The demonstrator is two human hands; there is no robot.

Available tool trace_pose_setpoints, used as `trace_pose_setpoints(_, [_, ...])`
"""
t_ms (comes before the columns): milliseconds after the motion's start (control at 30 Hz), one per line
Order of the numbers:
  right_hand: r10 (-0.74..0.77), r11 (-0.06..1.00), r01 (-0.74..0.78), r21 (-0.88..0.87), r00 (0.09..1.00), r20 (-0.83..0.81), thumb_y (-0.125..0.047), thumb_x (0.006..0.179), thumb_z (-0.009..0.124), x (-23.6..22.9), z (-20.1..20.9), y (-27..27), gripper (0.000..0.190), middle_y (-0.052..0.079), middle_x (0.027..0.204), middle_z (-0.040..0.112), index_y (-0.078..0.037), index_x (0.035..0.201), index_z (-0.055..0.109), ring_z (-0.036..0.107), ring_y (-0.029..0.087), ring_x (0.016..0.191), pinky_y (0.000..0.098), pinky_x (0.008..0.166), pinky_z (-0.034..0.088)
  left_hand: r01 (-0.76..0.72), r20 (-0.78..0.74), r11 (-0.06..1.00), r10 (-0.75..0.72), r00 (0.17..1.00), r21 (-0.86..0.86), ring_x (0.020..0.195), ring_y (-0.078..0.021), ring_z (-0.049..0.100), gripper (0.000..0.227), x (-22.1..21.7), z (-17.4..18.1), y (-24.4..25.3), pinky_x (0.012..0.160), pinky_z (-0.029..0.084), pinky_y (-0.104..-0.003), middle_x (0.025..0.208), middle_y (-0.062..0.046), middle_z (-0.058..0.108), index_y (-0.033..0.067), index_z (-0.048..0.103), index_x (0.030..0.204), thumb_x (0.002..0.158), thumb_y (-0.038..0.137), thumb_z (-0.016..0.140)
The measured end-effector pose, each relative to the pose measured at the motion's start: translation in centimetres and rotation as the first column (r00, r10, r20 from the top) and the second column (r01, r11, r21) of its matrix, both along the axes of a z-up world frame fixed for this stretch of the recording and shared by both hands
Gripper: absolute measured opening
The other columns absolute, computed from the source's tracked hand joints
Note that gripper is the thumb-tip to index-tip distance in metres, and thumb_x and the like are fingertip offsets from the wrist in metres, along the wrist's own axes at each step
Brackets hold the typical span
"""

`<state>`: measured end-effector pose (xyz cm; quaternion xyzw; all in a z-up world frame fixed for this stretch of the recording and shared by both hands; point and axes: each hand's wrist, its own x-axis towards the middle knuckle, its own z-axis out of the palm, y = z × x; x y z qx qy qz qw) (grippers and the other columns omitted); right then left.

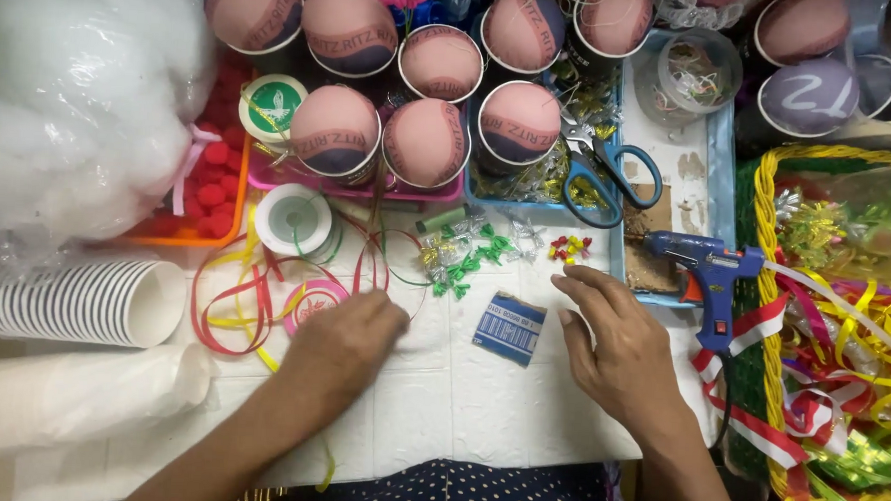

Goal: The person is tying small pink ribbons and attaching them to green plastic decorative elements as part of a handicraft project.

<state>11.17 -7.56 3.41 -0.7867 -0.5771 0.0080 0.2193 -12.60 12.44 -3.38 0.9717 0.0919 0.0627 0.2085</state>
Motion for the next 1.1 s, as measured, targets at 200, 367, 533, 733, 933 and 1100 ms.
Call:
trace_pose_setpoints(200, [0.092,0.996,-0.092,0.003,0.995,-0.029,-0.01,0.096,0.06,-0.4,-0.8,0.4,0.032,0.014,0.126,0.068,-0.006,0.127,0.064,0.069,0.031,0.109,0.0434,0.08,0.059,-0.214,0.133,0.973,0.202,0.97,0.083,0.09,-0.0263,0.063,0.036,0.5,4.3,0.9,0.064,0.06,-0.039,0.106,-0.009,0.06,0.0088,0.064,0.114,0.085,0.024,0.08])
trace_pose_setpoints(367, [0.128,0.992,-0.128,0.007,0.992,-0.019,-0.007,0.096,0.06,0.6,-1.6,1.0,0.031,0.016,0.123,0.068,-0.004,0.126,0.064,0.068,0.033,0.11,0.0432,0.082,0.058,0.248,-0.093,0.849,-0.326,0.941,-0.466,0.086,-0.0237,0.068,0.008,-3.6,2.6,-4.5,0.068,0.056,-0.04,0.095,-0.002,0.07,0.0149,0.074,0.1,0.095,0.021,0.073])
trace_pose_setpoints(533, [0.152,0.988,-0.152,0.02,0.988,0.005,-0.004,0.093,0.061,1.4,-2.4,3.4,0.031,0.015,0.12,0.068,-0.003,0.124,0.065,0.066,0.033,0.109,0.0449,0.087,0.055,0.358,0.058,0.635,-0.442,0.895,-0.685,0.09,-0.0274,0.067,0.017,-5.1,2.1,-5.7,0.078,0.053,-0.038,0.098,-0.007,0.068,0.0122,0.07,0.104,0.104,0.025,0.059])
trace_pose_setpoints(733, [0.164,0.986,-0.163,-0.028,0.986,0.022,-0.008,0.094,0.058,1.2,-2.3,7.0,0.028,0.012,0.116,0.07,-0.004,0.121,0.068,0.064,0.031,0.101,0.0441,0.082,0.053,0.238,-0.072,0.518,-0.509,0.858,-0.822,0.119,-0.027,0.06,0.035,-5.0,4.7,-6.3,0.101,0.044,-0.037,0.13,-0.009,0.065,0.0126,0.058,0.13,0.108,0.034,0.043])
trace_pose_setpoints(933, [0.214,0.977,-0.212,-0.037,0.975,0.057,-0.01,0.092,0.061,0.0,-3.9,9.5,0.029,0.01,0.12,0.071,-0.007,0.12,0.069,0.062,0.031,0.098,0.0447,0.08,0.052,0.165,-0.205,0.531,-0.568,0.797,-0.831,0.112,-0.0275,0.061,0.035,-5.0,4.5,-6.1,0.097,0.043,-0.038,0.122,-0.01,0.065,0.0152,0.058,0.124,0.107,0.039,0.039])
trace_pose_setpoints(1100, [0.229,0.971,-0.235,0.031,0.963,0.143,-0.012,0.091,0.061,-0.2,-5.3,11.3,0.031,0.011,0.125,0.071,-0.008,0.121,0.069,0.062,0.031,0.096,0.0446,0.078,0.051,0.088,-0.376,0.593,-0.61,0.697,-0.8,0.091,-0.0308,0.065,0.027,-5.1,4.6,-5.5,0.076,0.045,-0.039,0.099,-0.011,0.067,0.0128,0.058,0.102,0.107,0.037,0.046])
